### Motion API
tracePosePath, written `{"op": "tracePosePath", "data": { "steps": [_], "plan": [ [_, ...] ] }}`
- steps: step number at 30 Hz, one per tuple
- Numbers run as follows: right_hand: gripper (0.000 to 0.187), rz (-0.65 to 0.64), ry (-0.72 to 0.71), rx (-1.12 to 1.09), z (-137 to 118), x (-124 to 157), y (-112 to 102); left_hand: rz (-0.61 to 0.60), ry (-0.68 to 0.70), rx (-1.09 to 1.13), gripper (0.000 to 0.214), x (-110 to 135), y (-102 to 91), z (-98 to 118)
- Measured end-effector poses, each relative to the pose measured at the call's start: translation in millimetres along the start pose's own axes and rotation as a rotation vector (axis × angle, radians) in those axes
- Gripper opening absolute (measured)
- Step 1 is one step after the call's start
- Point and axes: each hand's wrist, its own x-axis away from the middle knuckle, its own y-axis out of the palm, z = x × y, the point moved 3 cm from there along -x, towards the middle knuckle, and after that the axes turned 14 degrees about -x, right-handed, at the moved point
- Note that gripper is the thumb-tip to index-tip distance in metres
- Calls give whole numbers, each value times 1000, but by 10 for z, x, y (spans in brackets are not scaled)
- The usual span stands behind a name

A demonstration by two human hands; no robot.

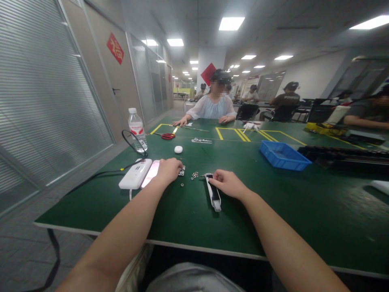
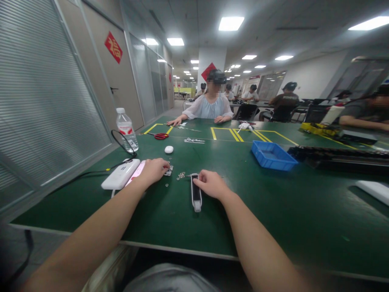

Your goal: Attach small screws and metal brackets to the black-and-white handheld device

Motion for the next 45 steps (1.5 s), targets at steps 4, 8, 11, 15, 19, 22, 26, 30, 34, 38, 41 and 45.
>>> {"op": "tracePosePath", "data": {
  "steps": [4,8,11,15,19,22,26,30,34,38,41,45],
  "plan": [
    [27,-6,11,3,-13,4,-6,-17,3,2,23,0,-10,6],
    [27,-7,17,14,-18,0,-6,-30,12,-8,24,2,-7,22],
    [26,-4,10,18,-21,-1,-3,-33,14,-10,25,6,-2,27],
    [26,-2,9,9,-16,-1,-2,-27,2,19,24,7,-6,10],
    [26,-4,17,8,-10,-1,-6,4,-14,55,32,2,-22,-15],
    [26,-9,12,5,-13,2,-8,7,-78,71,34,-9,-12,-58],
    [27,-8,6,-2,-13,3,-5,28,-184,72,34,-22,8,-123],
    [27,-8,2,-3,0,-3,-1,-6,-164,75,28,-20,7,-95],
    [27,-11,-3,10,11,-8,0,-21,-111,63,26,0,-29,-28],
    [27,-10,-2,7,19,-9,2,-33,-70,59,24,21,-48,11],
    [27,-5,-2,12,23,-9,4,-32,-70,47,25,29,-47,20],
    [26,-2,-1,4,18,-8,3,-17,-78,44,28,26,-46,26]
  ]
}}
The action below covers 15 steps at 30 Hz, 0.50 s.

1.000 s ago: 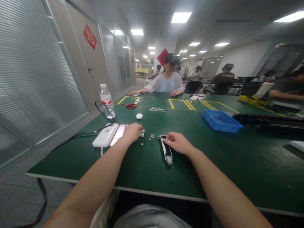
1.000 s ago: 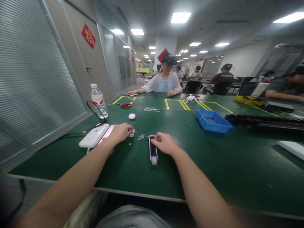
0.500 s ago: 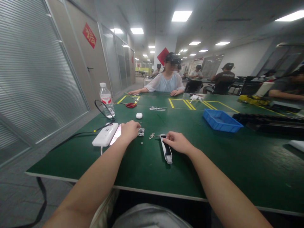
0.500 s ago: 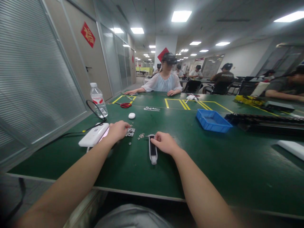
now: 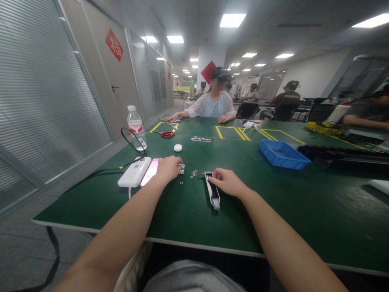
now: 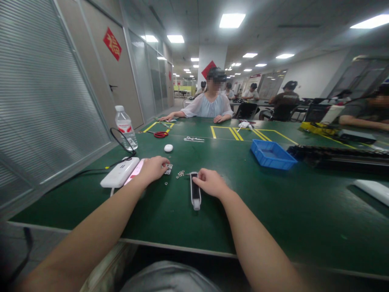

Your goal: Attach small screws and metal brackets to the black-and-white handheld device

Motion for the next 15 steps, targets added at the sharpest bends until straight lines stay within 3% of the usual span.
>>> {"op": "tracePosePath", "data": {
  "steps": [15],
  "plan": [
    [27,-7,5,10,-28,10,-7,11,-3,3,28,-2,29,50]
  ]
}}
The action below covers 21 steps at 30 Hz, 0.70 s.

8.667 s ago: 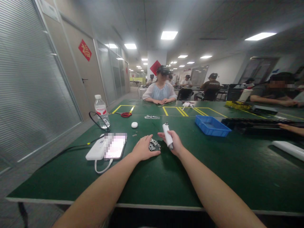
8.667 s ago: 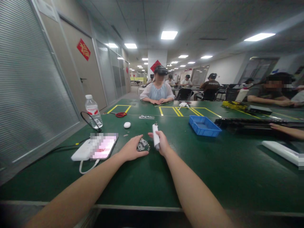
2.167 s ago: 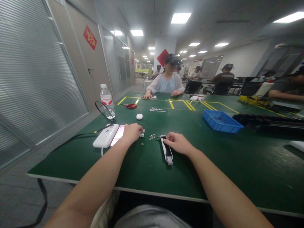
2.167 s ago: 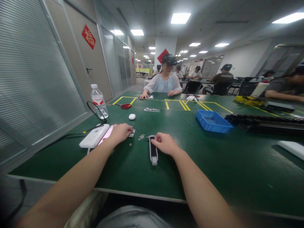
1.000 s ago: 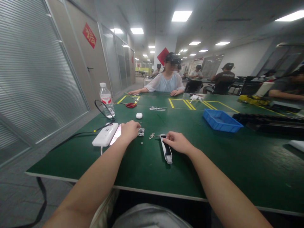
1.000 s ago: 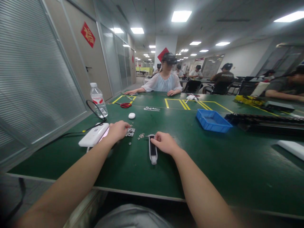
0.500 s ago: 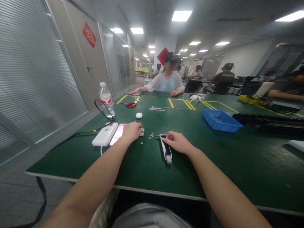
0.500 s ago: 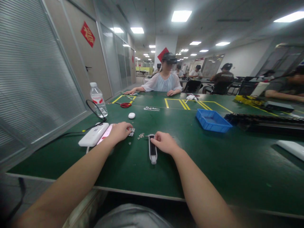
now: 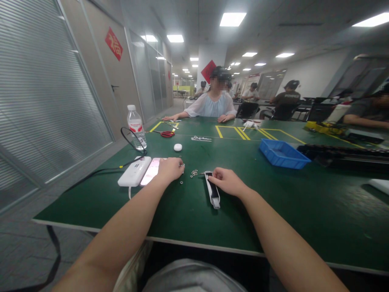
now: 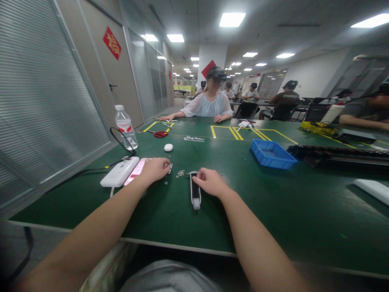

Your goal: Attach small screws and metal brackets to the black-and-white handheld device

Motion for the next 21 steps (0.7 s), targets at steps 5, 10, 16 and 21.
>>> {"op": "tracePosePath", "data": {
  "steps": [5,10,16,21],
  "plan": [
    [27,2,8,3,-8,4,3,-8,-2,8,28,-17,30,10],
    [27,3,-1,8,15,-3,11,-6,2,6,25,-23,33,20],
    [27,3,5,13,-4,-1,4,-14,13,28,24,-30,35,29],
    [27,0,5,8,-17,5,1,1,22,49,24,-36,50,23]
  ]
}}
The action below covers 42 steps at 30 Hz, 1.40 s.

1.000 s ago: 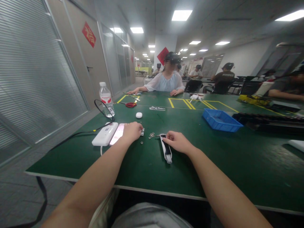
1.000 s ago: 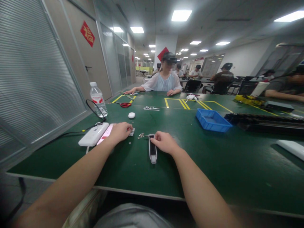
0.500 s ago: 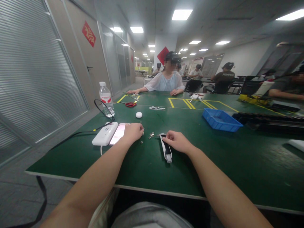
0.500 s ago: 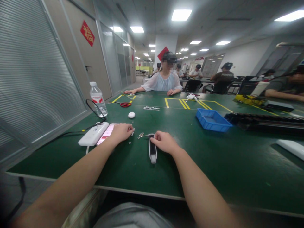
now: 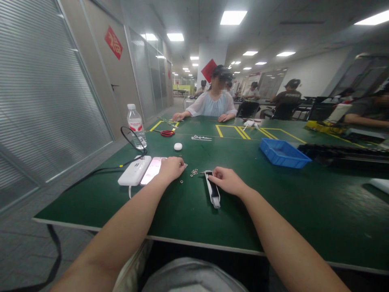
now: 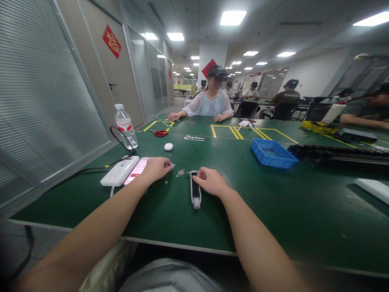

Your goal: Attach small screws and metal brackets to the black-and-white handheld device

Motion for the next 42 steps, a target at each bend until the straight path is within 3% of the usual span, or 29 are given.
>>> {"op": "tracePosePath", "data": {
  "steps": [22,29,42],
  "plan": [
    [28,1,-3,7,30,-10,9,12,9,40,22,-31,45,-61],
    [28,3,-11,-7,48,-15,14,34,-29,87,45,-19,15,-108],
    [27,2,-15,-10,33,-7,10,15,-44,184,43,-41,84,-139]
  ]
}}
